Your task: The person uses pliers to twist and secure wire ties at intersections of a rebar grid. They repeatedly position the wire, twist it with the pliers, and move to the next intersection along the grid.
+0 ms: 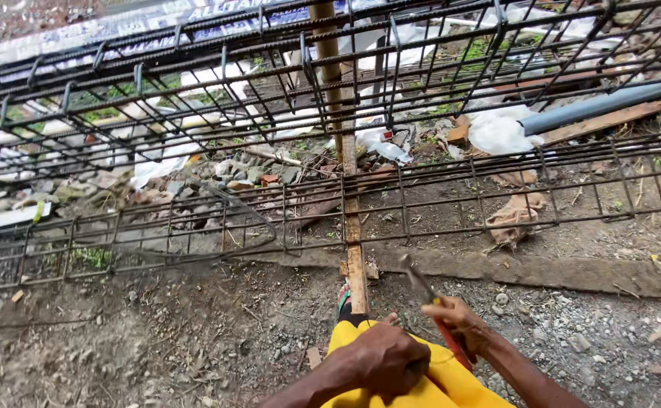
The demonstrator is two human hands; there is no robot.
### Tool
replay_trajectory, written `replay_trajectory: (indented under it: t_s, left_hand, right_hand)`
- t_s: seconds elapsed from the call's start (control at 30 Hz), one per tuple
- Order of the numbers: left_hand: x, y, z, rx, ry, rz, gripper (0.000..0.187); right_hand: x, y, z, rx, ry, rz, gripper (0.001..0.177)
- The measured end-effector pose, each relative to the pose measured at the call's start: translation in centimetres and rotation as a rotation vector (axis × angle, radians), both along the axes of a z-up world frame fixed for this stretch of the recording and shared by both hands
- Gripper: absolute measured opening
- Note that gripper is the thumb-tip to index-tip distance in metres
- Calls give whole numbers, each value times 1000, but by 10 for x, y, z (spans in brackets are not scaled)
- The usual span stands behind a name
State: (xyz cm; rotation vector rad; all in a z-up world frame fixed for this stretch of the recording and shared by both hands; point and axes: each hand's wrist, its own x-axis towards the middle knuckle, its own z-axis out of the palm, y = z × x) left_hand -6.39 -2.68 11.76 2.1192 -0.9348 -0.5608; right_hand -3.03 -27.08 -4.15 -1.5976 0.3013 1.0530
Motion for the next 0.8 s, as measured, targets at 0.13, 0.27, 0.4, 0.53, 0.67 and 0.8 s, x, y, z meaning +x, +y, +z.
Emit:
replay_trajectory:
  t_s: [0.13,0.27,0.4,0.53,0.67,0.8]
  left_hand:
    - [-10,8,39,8,176,-27,22]
    - [-20,18,47,-117,130,56,16]
    - [-17,25,63,-142,161,24,15]
    - [5,55,48,-220,134,61,18]
    - [44,84,10,-47,199,118,25]
    - [77,105,-35,-27,210,102,26]
  right_hand:
    - [18,-10,25,855,44,-190,58]
    - [51,-9,77,711,-236,-43,40]
    - [59,1,78,219,-254,-195,21]
    - [62,-5,78,631,-183,-370,28]
    - [63,13,99,699,-192,-324,40]
    - [80,66,98,155,-261,-16,21]
